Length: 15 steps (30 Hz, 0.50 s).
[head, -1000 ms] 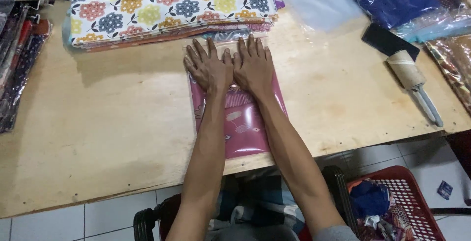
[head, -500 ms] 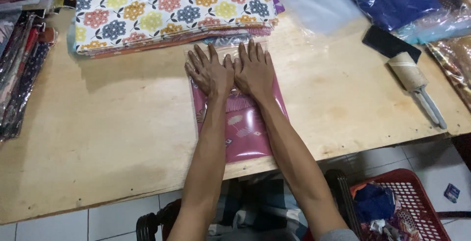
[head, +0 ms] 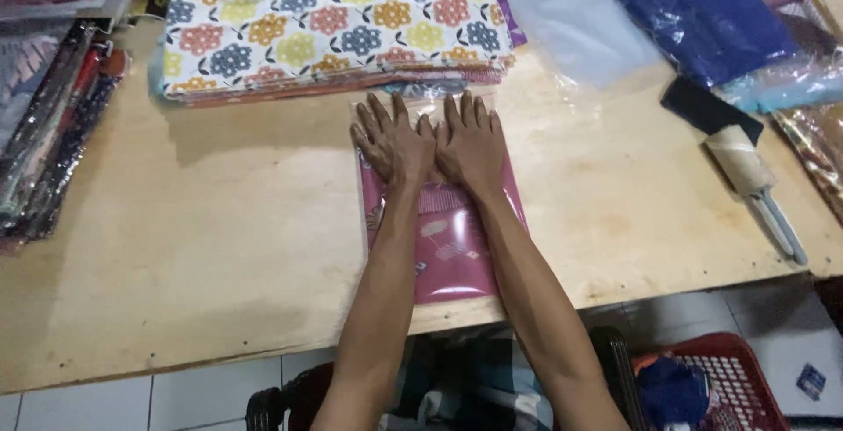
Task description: The person puts a folded piece of pink fabric into a clear plastic bag and seals the zipper closure by hand.
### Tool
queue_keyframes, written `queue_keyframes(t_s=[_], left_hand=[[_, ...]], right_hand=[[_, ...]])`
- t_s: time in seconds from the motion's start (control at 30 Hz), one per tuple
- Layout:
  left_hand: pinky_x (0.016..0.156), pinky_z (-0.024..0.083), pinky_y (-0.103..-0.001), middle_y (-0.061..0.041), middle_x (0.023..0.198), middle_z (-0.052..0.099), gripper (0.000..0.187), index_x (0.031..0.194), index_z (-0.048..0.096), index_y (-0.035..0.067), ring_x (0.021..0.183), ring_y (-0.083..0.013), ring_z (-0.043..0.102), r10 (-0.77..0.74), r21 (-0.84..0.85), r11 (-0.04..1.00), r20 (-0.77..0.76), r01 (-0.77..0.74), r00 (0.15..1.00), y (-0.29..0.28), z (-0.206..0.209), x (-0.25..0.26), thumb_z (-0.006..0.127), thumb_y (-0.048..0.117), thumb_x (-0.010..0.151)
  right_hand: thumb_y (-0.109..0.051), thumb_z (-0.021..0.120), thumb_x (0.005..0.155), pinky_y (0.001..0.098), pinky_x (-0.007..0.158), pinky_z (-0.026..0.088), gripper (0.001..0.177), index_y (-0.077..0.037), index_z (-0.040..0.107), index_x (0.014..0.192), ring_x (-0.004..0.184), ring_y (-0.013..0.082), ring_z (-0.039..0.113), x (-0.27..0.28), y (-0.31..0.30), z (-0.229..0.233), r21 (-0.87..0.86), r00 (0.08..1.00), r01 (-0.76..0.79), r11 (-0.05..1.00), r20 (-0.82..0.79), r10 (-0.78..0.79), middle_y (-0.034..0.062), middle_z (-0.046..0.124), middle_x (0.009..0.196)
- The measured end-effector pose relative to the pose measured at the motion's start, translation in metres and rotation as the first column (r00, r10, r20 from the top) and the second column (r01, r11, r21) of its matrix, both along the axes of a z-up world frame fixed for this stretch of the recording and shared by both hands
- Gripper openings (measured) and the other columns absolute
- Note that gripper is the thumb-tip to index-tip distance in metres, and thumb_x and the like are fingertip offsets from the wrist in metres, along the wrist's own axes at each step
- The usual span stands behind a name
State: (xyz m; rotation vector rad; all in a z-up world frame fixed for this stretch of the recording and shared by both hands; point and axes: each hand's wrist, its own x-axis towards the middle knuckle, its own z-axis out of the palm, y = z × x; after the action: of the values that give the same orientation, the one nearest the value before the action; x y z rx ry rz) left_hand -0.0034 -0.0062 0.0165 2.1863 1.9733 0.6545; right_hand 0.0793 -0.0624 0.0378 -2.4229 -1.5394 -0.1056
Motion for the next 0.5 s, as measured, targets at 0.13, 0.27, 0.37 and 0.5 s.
queue_keyframes(t_s=[0.13,0.27,0.37,0.5], left_hand=[[0.127,0.004,-0.055,-0.007,0.170,0.031,0.067,0.156,0.046,0.029,0.158,-0.0311,0.018,-0.010,-0.053,0.999,-0.002,0.009,1.000,-0.004,0.010,-0.002,0.043,0.060,0.097],[0.126,0.002,-0.055,-0.005,0.170,0.031,0.067,0.157,0.045,0.032,0.159,-0.0293,0.017,-0.006,-0.080,0.997,-0.032,0.003,0.999,-0.003,0.009,-0.003,0.039,0.062,0.097],[0.126,0.004,-0.057,-0.007,0.169,0.031,0.066,0.157,0.044,0.030,0.159,-0.0300,0.017,-0.027,-0.096,0.995,-0.022,0.024,0.999,-0.005,0.016,-0.006,0.041,0.060,0.098],[0.126,0.000,-0.057,-0.007,0.171,0.028,0.065,0.160,0.039,0.032,0.159,-0.0304,0.014,-0.037,-0.123,0.992,-0.064,0.029,0.997,-0.005,0.016,-0.005,0.038,0.059,0.100]], right_hand=[[-0.045,0.031,0.106,0.0481,0.123,0.019,0.059,-0.021,0.041,0.159,0.153,0.0322,0.030,-0.005,-0.005,0.014,-0.037,1.000,-0.007,0.999,-0.029,0.006,0.0125,0.038,0.164],[-0.046,0.028,0.105,0.0482,0.124,0.017,0.060,-0.022,0.039,0.160,0.155,0.0326,0.028,-0.007,-0.010,0.023,-0.084,0.997,-0.014,0.996,-0.076,0.008,0.0118,0.035,0.166],[-0.046,0.029,0.105,0.0482,0.125,0.016,0.060,-0.022,0.039,0.160,0.155,0.0328,0.027,-0.010,-0.009,0.028,-0.091,0.998,-0.006,0.996,-0.070,0.000,0.0121,0.035,0.166],[-0.045,0.031,0.106,0.0485,0.124,0.017,0.059,-0.022,0.040,0.160,0.154,0.0327,0.028,-0.009,-0.008,0.021,-0.079,0.999,-0.005,0.997,-0.047,0.001,0.0121,0.036,0.166]])
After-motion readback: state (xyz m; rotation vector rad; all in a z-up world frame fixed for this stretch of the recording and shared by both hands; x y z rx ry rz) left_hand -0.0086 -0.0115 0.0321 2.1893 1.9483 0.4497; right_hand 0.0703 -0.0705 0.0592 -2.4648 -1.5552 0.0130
